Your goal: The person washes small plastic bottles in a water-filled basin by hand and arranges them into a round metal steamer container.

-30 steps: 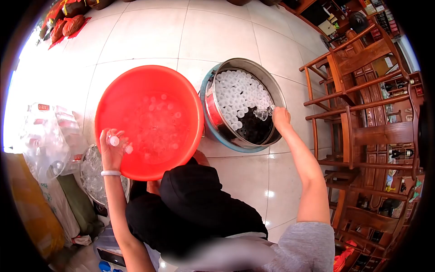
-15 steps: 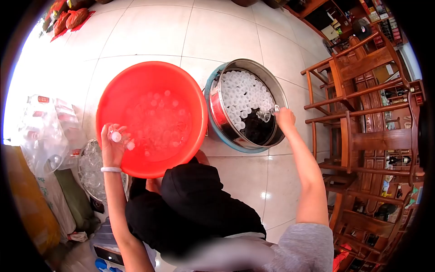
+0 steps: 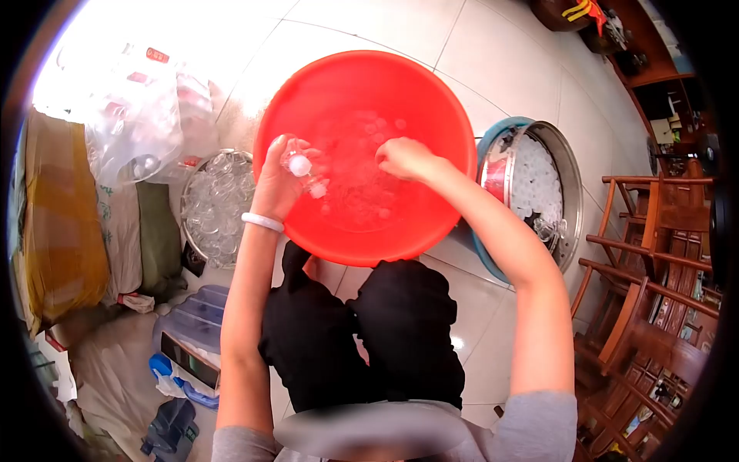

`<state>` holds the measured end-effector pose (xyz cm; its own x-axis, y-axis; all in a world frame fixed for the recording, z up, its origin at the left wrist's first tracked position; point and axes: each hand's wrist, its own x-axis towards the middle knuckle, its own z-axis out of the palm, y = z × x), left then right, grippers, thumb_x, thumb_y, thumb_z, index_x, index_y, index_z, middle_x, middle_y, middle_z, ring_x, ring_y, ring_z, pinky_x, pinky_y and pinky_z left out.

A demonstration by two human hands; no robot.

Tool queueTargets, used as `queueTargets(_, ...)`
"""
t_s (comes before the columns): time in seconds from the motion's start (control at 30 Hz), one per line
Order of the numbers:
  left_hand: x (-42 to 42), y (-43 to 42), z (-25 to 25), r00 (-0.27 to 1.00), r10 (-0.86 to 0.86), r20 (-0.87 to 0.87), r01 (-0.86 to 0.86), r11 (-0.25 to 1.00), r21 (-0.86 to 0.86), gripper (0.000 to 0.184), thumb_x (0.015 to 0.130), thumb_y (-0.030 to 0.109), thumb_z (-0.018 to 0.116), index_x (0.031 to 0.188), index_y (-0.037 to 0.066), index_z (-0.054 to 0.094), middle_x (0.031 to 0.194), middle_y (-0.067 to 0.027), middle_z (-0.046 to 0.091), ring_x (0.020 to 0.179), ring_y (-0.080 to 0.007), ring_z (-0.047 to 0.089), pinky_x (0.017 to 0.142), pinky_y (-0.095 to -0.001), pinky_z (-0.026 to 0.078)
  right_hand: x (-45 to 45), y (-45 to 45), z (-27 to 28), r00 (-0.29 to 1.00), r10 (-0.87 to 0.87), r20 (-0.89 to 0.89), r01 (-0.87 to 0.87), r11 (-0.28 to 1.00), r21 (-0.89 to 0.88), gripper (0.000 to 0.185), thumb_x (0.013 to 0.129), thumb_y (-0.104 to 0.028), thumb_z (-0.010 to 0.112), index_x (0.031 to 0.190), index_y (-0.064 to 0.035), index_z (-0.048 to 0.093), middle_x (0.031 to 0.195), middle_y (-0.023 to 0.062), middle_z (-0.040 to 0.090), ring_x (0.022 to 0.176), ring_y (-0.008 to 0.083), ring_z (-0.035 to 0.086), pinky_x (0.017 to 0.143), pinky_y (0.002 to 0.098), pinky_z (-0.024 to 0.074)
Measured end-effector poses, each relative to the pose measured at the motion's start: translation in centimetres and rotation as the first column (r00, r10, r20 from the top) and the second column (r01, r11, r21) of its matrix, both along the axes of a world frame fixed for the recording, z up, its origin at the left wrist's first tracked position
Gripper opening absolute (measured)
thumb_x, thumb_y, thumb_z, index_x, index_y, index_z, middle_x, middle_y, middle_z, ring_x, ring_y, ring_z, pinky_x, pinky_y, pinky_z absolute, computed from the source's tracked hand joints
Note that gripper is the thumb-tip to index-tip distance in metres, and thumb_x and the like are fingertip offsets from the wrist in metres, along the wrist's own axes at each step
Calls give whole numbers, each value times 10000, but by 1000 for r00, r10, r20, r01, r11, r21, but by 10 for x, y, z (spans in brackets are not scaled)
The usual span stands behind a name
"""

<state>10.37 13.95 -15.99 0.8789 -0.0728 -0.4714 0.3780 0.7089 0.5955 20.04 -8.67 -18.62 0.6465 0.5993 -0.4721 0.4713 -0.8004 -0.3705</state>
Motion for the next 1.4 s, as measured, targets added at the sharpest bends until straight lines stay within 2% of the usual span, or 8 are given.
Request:
queueTargets(0.07,1,0,2,1000,-1,-7,1,1000,-7,380,834,448,483,941,87,526,933,-125,577,747,-276,591,694,-443,493,10,22,-78,995,49,-83,-76,928,-364,281,749,-227,565,982,-80,618,982,98,617,899,257,583,740,393,467)
queueTargets(0.1,1,-2,5,1000,7,-12,-7,1000,-2,380,834,448,483,941,87,526,933,-125,577,747,-276,591,694,-443,493,6,26,-103,995,17,-101,-57,910,-411,280,751,-227,565,983,-80,618,980,96,617,896,254,583,737,390,467)
queueTargets(0.37,0,-2,8,998,31,-60,-34,999,-36,336,832,410,502,929,88,510,885,-101,574,719,-221,595,654,-401,507,-21,41,-188,989,-80,-123,11,877,-480,274,763,-227,563,992,-85,615,963,81,618,875,232,584,715,369,473)
queueTargets(0.77,3,-1,6,1000,5,-23,-6,1000,-12,373,858,436,443,958,82,505,932,-129,569,759,-248,586,687,-433,497,-15,33,-149,918,-184,-350,27,913,-408,266,780,-227,560,1004,-93,610,939,60,620,843,198,584,683,337,481)
queueTargets(1.0,2,0,7,1000,0,4,0,998,-64,342,847,416,475,948,91,504,901,-102,573,730,-233,589,662,-422,502,7,28,-77,508,-408,-758,354,902,-248,262,791,-228,558,1012,-97,607,925,47,621,824,179,585,663,318,486)
queueTargets(1.13,1,1,4,1000,-12,22,13,998,-66,374,858,435,455,957,79,511,922,-112,581,753,-243,587,679,-430,496,21,23,-63,269,-191,-944,505,863,-30,304,821,-208,555,1104,-101,584,1002,26,608,826,120,567,650,252,460)
queueTargets(1.23,1,0,5,999,-6,34,8,998,-64,378,856,435,459,962,76,514,921,-111,584,757,-244,590,686,-429,495,16,22,-38,192,-170,-967,640,768,-8,335,827,-161,560,1134,-32,525,908,53,604,798,113,577,610,253,481)
queueTargets(1.4,2,-1,3,1000,-15,27,16,998,-59,354,838,430,491,936,91,519,888,-105,582,736,-234,593,670,-404,495,9,12,-25,275,-187,-943,704,708,65,320,827,-158,559,1120,-36,520,890,67,603,781,134,588,597,256,483)
